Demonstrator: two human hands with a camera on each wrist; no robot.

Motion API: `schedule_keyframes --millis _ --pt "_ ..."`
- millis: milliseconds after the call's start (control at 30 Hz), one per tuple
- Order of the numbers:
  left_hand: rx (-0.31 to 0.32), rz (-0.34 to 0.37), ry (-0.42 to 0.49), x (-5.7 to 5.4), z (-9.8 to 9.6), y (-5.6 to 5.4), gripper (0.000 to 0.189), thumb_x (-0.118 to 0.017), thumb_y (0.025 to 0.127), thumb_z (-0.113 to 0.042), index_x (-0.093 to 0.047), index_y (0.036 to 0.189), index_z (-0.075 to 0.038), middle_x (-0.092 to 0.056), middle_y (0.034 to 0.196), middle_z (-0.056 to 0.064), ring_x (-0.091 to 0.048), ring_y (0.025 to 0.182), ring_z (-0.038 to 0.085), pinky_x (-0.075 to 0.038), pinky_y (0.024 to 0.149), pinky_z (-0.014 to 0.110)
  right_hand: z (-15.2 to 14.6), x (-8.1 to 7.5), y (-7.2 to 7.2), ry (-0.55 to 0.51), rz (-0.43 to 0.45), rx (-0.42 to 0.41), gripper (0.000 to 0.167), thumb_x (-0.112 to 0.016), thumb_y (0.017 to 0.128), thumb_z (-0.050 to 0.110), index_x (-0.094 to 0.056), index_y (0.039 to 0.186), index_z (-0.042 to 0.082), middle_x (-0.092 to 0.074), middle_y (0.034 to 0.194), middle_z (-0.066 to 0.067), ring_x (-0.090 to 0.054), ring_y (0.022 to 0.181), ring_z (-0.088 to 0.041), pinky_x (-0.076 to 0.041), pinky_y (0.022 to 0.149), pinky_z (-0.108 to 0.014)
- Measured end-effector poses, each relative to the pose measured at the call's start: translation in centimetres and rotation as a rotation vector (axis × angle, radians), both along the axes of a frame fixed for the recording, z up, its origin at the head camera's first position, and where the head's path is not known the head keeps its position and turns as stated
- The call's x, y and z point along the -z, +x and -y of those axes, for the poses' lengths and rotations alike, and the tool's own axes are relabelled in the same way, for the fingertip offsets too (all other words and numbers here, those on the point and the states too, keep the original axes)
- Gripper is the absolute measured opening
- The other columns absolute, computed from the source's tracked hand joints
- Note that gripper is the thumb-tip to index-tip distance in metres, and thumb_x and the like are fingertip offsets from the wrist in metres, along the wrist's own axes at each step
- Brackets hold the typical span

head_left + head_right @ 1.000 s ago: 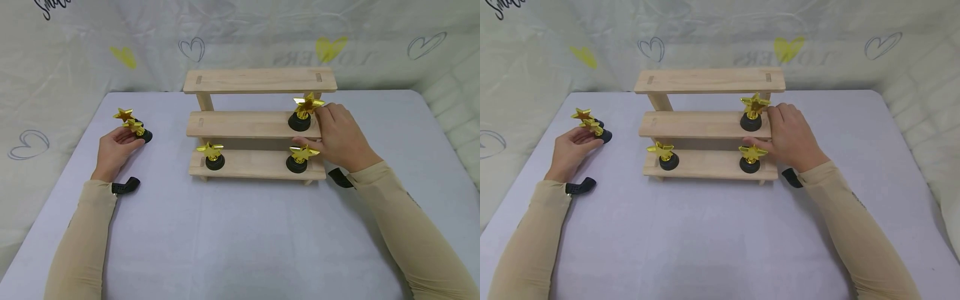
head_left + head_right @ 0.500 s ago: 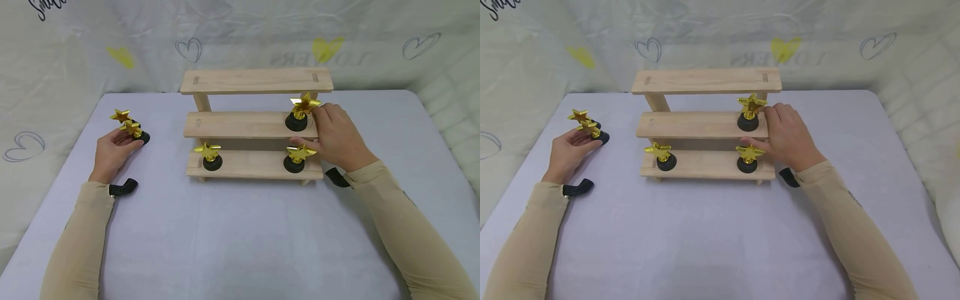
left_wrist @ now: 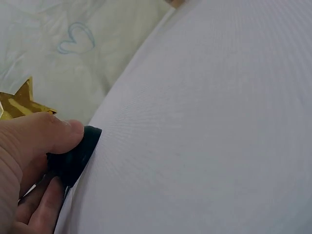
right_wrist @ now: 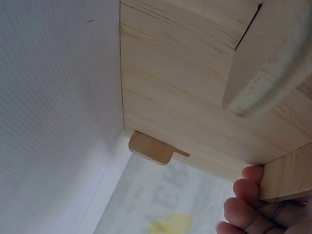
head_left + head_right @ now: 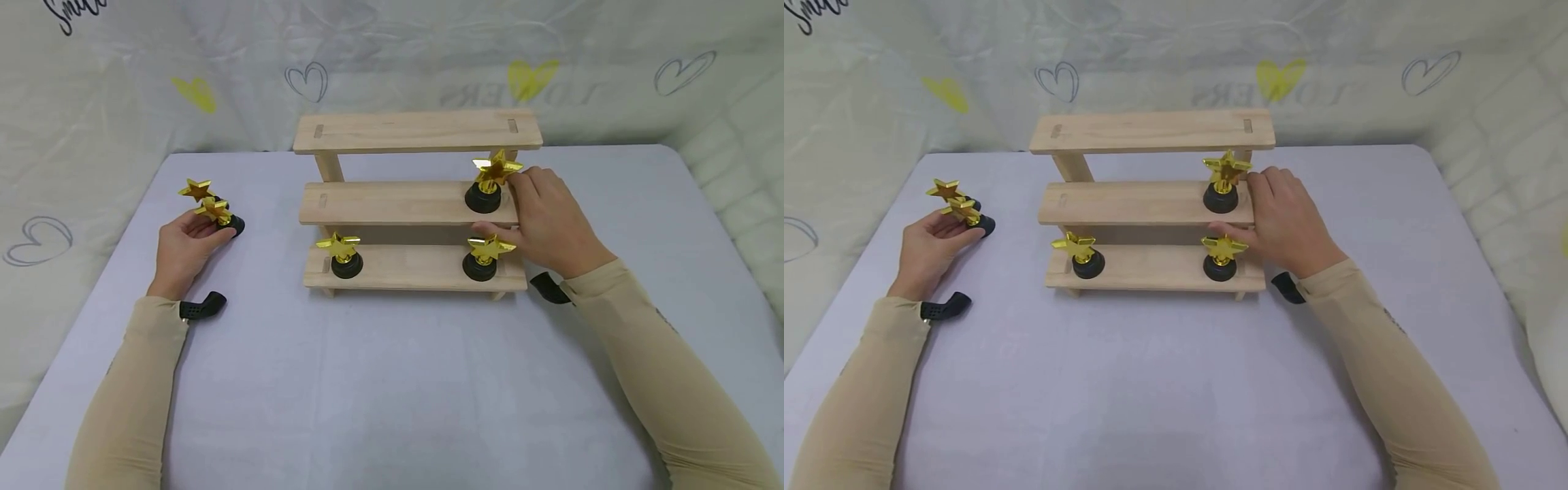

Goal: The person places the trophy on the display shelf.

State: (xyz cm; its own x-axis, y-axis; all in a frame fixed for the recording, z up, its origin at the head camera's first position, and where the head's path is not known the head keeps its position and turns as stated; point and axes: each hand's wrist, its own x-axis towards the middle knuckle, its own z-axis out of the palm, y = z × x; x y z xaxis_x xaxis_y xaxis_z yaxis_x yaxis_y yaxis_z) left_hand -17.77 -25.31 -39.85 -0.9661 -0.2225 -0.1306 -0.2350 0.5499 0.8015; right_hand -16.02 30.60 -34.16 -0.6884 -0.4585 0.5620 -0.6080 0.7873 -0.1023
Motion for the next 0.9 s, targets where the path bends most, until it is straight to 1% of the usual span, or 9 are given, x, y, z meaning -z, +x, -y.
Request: schedule_keyframes --millis 133,267,333,533,633,800,900 --pt "0.003 -0.023 -0.001 0.0 -0.2 0.0 0.066 -0.081 0.089 -0.039 -0.057 0.144 -0.012 -0.062 0.140 0.004 -0.060 0.109 -0.009 -0.049 0.087 -0.003 0.0 0.0 0.1 0.000 0.010 0.013 0.104 -0.036 0.092 0.087 -0.056 0.107 -0.014 -0.051 0.085 -0.025 -0.049 0.079 -0.040 -0.045 0.072 -0.050" --pt "-0.002 -0.023 -0.015 0.0 -0.2 -0.1 0.067 -0.081 0.089 -0.041 -0.057 0.144 -0.011 -0.062 0.140 0.005 -0.059 0.108 -0.009 -0.049 0.086 -0.003 0.0 0.1 0.0 -0.002 0.018 0.014 0.103 -0.037 0.091 0.087 -0.057 0.109 -0.013 -0.051 0.086 -0.025 -0.049 0.080 -0.040 -0.046 0.074 -0.051" --pt "-0.001 -0.017 -0.015 0.0 -0.2 -0.1 0.068 -0.081 0.088 -0.042 -0.058 0.143 -0.011 -0.063 0.138 0.003 -0.059 0.107 -0.009 -0.049 0.086 -0.003 -0.1 0.2 0.0 -0.005 0.017 0.012 0.103 -0.038 0.091 0.086 -0.057 0.110 -0.013 -0.051 0.086 -0.025 -0.050 0.080 -0.041 -0.046 0.075 -0.052" --pt "0.019 -0.050 0.041 0.3 -0.4 -0.1 0.062 -0.084 0.087 -0.035 -0.060 0.139 -0.012 -0.065 0.121 -0.015 -0.061 0.104 -0.010 -0.051 0.084 -0.002 -0.1 0.4 0.0 -0.001 0.005 0.012 0.103 -0.039 0.092 0.085 -0.057 0.109 -0.014 -0.051 0.085 -0.024 -0.048 0.078 -0.039 -0.046 0.073 -0.051" --pt "0.038 -0.068 0.046 0.3 -0.6 -0.1 0.060 -0.085 0.087 -0.032 -0.061 0.139 -0.012 -0.063 0.116 -0.020 -0.061 0.102 -0.011 -0.051 0.084 -0.002 0.0 0.4 0.0 -0.001 0.004 0.016 0.104 -0.038 0.092 0.086 -0.057 0.109 -0.015 -0.051 0.085 -0.025 -0.048 0.079 -0.039 -0.046 0.074 -0.052" --pt "0.063 -0.086 0.018 0.2 -1.0 -0.2 0.059 -0.084 0.088 -0.031 -0.061 0.139 -0.010 -0.064 0.117 -0.018 -0.062 0.100 -0.012 -0.050 0.084 -0.001 0.3 0.4 -0.3 0.006 -0.009 0.007 0.103 -0.037 0.093 0.085 -0.057 0.109 -0.014 -0.052 0.085 -0.025 -0.049 0.078 -0.040 -0.046 0.074 -0.052" --pt "0.063 -0.092 0.024 0.0 -1.2 -0.2 0.059 -0.084 0.088 -0.032 -0.062 0.138 -0.010 -0.065 0.119 -0.016 -0.062 0.103 -0.011 -0.051 0.086 -0.001 0.5 0.5 -0.4 0.014 -0.012 0.001 0.104 -0.036 0.093 0.086 -0.057 0.108 -0.014 -0.051 0.085 -0.025 -0.048 0.077 -0.039 -0.045 0.072 -0.051"
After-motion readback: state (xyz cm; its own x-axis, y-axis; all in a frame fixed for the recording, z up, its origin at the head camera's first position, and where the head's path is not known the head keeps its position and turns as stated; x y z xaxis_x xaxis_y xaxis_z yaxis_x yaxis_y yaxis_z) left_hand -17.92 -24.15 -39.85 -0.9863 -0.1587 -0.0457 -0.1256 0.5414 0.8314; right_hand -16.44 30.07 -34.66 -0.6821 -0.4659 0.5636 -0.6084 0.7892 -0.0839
